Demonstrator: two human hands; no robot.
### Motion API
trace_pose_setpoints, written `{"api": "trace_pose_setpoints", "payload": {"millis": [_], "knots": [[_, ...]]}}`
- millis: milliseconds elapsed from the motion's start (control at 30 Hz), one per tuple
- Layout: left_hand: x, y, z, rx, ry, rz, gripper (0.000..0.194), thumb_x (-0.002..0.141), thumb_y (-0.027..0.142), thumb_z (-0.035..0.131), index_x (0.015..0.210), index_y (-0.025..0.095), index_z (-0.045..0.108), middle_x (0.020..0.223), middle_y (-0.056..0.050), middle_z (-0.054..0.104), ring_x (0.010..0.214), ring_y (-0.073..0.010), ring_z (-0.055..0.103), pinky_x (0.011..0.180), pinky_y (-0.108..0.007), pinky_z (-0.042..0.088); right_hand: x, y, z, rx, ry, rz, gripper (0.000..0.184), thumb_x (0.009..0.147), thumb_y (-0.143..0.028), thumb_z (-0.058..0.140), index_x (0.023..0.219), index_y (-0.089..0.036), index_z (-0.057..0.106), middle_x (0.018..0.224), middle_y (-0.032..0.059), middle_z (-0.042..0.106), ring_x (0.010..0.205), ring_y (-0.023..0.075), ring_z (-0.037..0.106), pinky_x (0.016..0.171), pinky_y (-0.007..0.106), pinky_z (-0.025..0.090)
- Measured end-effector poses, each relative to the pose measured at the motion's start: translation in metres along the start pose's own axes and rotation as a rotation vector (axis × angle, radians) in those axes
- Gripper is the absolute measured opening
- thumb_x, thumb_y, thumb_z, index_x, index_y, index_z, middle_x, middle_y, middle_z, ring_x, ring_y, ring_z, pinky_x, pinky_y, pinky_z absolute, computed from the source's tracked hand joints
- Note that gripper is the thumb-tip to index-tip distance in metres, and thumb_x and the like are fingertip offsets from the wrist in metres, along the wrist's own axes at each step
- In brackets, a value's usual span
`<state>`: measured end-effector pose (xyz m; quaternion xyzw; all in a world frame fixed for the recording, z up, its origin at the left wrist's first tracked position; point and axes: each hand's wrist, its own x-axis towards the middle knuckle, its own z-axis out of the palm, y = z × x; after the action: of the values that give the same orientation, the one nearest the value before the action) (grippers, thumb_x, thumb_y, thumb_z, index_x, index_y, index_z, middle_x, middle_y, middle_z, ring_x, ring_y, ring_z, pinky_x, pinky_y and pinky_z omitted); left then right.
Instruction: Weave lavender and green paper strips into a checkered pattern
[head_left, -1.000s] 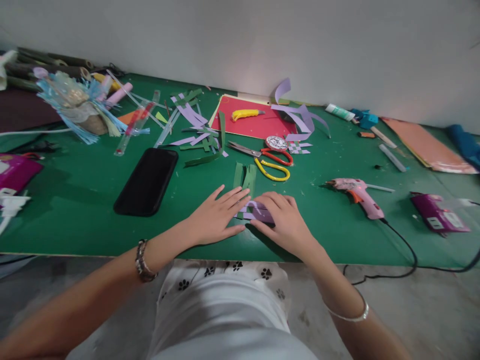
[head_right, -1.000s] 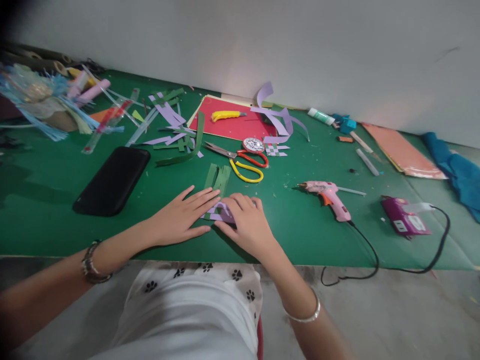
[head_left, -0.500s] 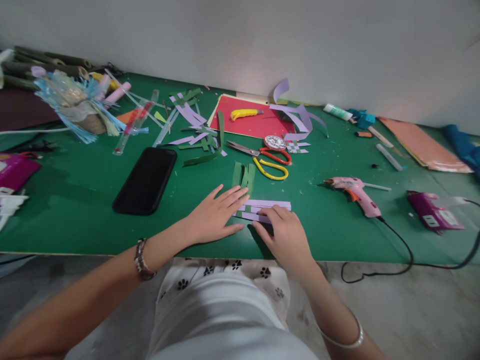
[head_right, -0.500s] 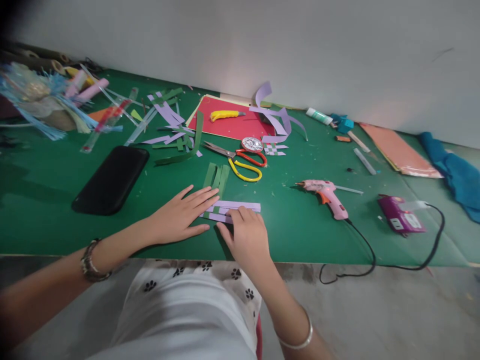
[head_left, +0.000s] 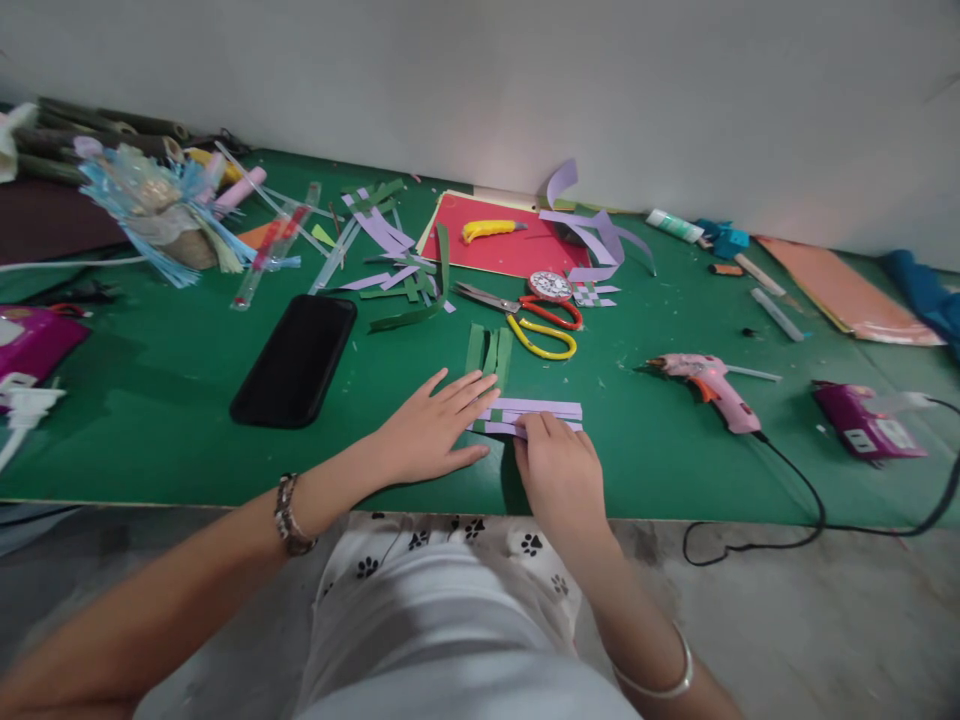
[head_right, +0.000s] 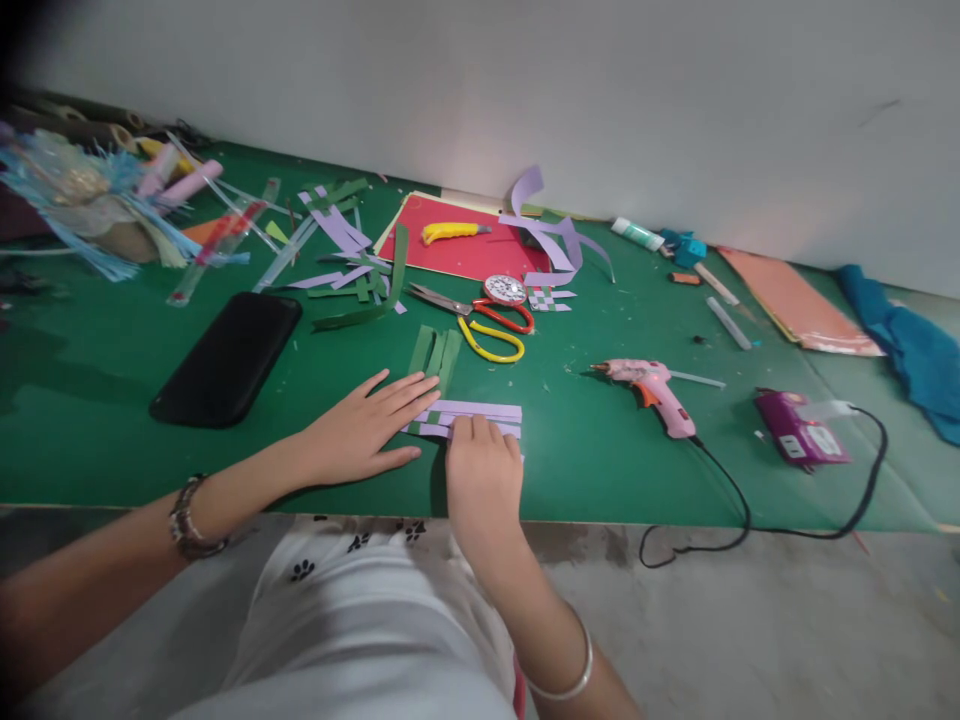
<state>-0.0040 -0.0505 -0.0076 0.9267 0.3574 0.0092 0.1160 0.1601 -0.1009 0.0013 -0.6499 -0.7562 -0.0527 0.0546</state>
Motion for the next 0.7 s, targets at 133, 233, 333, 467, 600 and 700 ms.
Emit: {"api": "trace_pose_setpoints", "payload": {"millis": [133, 233, 333, 467, 600, 700], "knots": [[0.000, -0.001, 0.001, 0.002, -0.023, -0.010, 0.060, 0.089, 0.047, 0.036, 0.139, 0.014, 0.026, 0.146, -0.009, 0.022, 0.135, -0.0241, 0.019, 0.108, -0.049, 0.013, 0.003, 0.002, -0.005, -0.056, 0.028, -0.056, 0.016, 0.080, -0.008, 0.044, 0.076, -0.019, 0.055, 0.079, 0.0071, 0.064, 0.074, 0.0214, 0.056, 0.070, 0.033, 0.032], [-0.001, -0.001, 0.001, -0.005, -0.009, -0.005, 0.060, 0.089, 0.047, 0.037, 0.139, 0.014, 0.026, 0.146, -0.009, 0.023, 0.134, -0.0241, 0.021, 0.108, -0.049, 0.014, 0.006, 0.002, -0.008, -0.023, -0.038, -0.072, 0.018, 0.079, -0.005, 0.042, 0.078, -0.018, 0.055, 0.079, 0.0067, 0.066, 0.074, 0.0197, 0.057, 0.076, 0.033, 0.032], [-0.001, 0.002, -0.001, -0.003, 0.041, -0.007, 0.057, 0.088, 0.043, 0.042, 0.137, 0.017, 0.029, 0.146, -0.010, 0.024, 0.133, -0.0243, 0.024, 0.108, -0.047, 0.018, 0.009, 0.004, -0.011, 0.086, -0.166, -0.047, 0.022, 0.077, -0.004, 0.042, 0.088, -0.017, 0.056, 0.087, 0.0069, 0.068, 0.074, 0.0191, 0.060, 0.075, 0.032, 0.034], [0.005, 0.008, -0.004, 0.007, 0.086, 0.014, 0.056, 0.086, 0.039, 0.047, 0.135, 0.018, 0.033, 0.147, -0.011, 0.023, 0.134, -0.0263, 0.021, 0.107, -0.048, 0.018, 0.013, 0.012, -0.014, 0.345, -0.270, -0.044, 0.027, 0.077, -0.010, 0.047, 0.102, -0.016, 0.053, 0.102, 0.0074, 0.066, 0.085, 0.0204, 0.061, 0.075, 0.031, 0.037], [0.011, 0.010, -0.002, 0.000, 0.054, 0.021, 0.058, 0.088, 0.044, 0.042, 0.137, 0.017, 0.030, 0.147, -0.011, 0.021, 0.135, -0.0261, 0.016, 0.108, -0.050, 0.015, 0.016, 0.019, -0.016, 0.606, -0.297, -0.071, 0.024, 0.079, -0.018, 0.050, 0.103, -0.019, 0.053, 0.104, 0.0057, 0.066, 0.094, 0.0198, 0.060, 0.078, 0.032, 0.039], [0.011, 0.008, -0.002, -0.010, 0.008, 0.027, 0.058, 0.089, 0.046, 0.038, 0.138, 0.017, 0.027, 0.148, -0.010, 0.019, 0.136, -0.0247, 0.016, 0.108, -0.050, 0.014, 0.017, 0.023, -0.013, 0.670, -0.294, -0.074, 0.016, 0.082, -0.019, 0.047, 0.096, -0.020, 0.055, 0.095, 0.0049, 0.068, 0.085, 0.0178, 0.061, 0.077, 0.031, 0.039]]}}
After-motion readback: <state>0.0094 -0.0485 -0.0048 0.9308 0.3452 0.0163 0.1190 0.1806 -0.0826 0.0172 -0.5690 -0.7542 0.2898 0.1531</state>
